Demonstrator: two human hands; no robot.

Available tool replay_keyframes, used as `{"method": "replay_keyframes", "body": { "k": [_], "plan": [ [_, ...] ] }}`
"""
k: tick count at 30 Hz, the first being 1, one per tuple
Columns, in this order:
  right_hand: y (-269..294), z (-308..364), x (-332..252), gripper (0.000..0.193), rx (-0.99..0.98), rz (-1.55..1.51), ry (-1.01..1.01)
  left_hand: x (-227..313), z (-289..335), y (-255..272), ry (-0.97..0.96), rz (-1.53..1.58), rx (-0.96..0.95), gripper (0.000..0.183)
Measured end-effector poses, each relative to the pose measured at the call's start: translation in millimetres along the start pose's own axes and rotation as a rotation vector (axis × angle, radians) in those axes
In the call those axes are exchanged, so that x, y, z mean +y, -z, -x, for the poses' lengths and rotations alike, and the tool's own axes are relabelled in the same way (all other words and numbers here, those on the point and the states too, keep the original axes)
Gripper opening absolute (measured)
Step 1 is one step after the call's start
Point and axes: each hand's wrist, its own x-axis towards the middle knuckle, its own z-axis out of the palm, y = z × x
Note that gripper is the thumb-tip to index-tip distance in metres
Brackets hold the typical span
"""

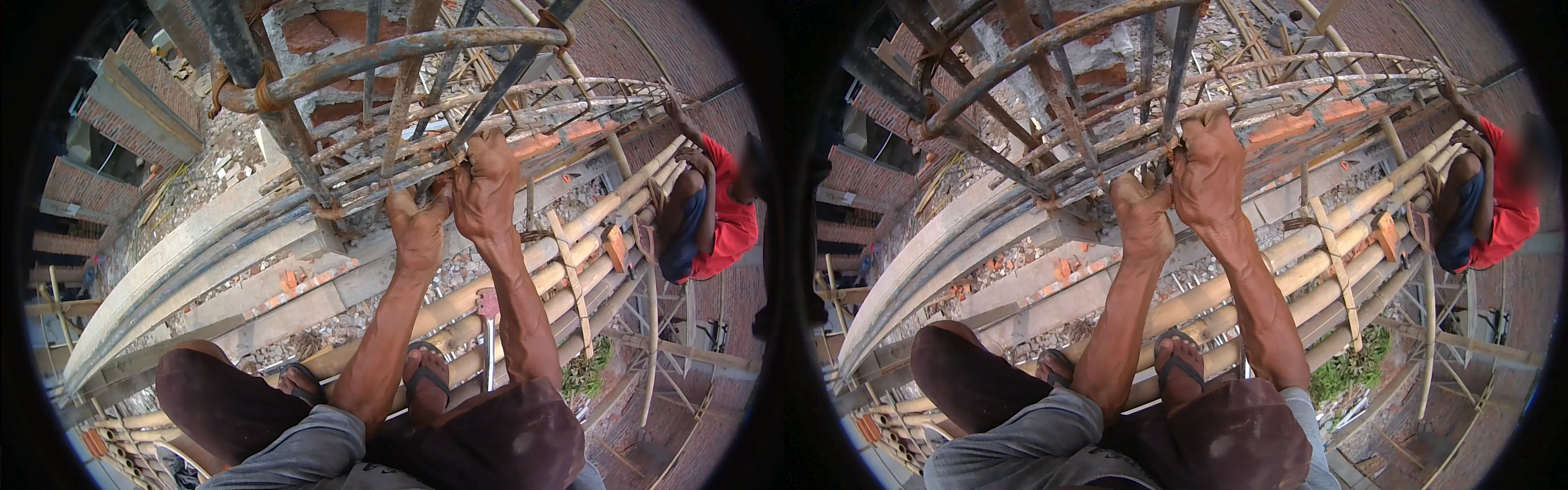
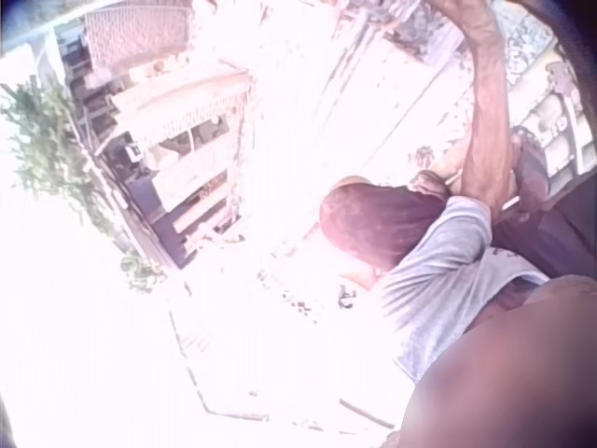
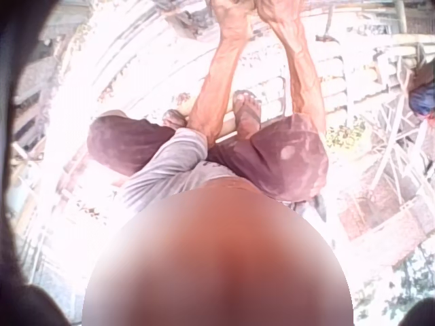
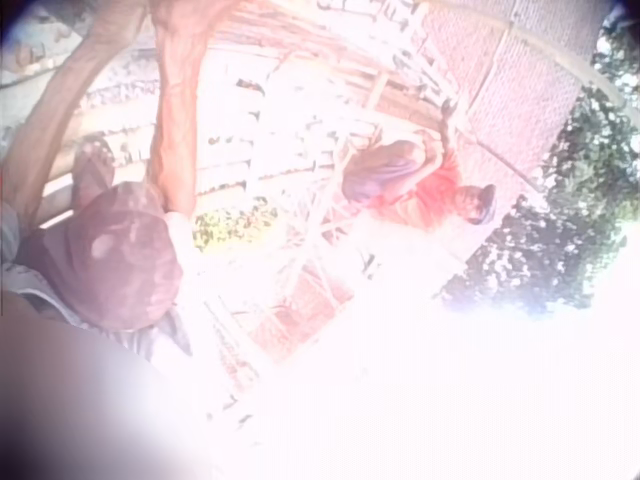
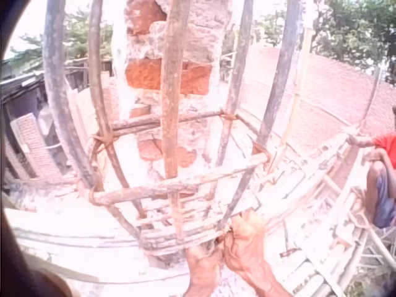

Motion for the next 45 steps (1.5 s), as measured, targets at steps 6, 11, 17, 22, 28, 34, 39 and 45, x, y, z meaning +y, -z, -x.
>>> {"method": "replay_keyframes", "body": {
  "k": [6, 11, 17, 22, 28, 34, 39, 45],
  "plan": [
    [-12.7, -6.6, 17.4, 0.003, -0.023, -0.184, -0.042, 19.0, 16.3, -13.0, 0.038, 0.182, 0.005, 0.052],
    [-10.7, -13.7, 19.1, 0.005, -0.07, -0.144, 0.071, 30.9, 21.7, -14.4, 0.096, 0.531, 0.013, 0.055],
    [-12.8, -11.1, 15.4, 0.016, -0.046, -0.27, -0.015, 30.3, 24.2, -6.2, 0.139, 0.627, -0.026, 0.051],
    [-20.5, -9.3, 13.8, 0.021, 0.122, -0.227, 0.054, 27.0, 25.7, -2.2, 0.136, 0.373, -0.027, 0.048],
    [-16.4, -11.2, 8.1, 0.024, 0.087, -0.184, 0.028, 18.7, 25.4, 1.1, 0.065, 0.152, -0.029, 0.041],
    [-10.1, -7.5, 6.5, 0.017, 0.033, -0.074, 0.016, 8.7, 13.9, 19.8, 0.024, 0.148, -0.138, 0.028],
    [-7.3, -11.7, 11.3, 0.022, -0.123, -0.209, -0.05, 8.2, 19.0, 21.8, 0.158, 0.496, -0.118, 0.027],
    [-3.2, -11.3, 11.5, 0.036, -0.251, -0.225, -0.094, 19.2, 19.8, 17.4, 0.251, 0.578, -0.087, 0.022]
  ]
}}
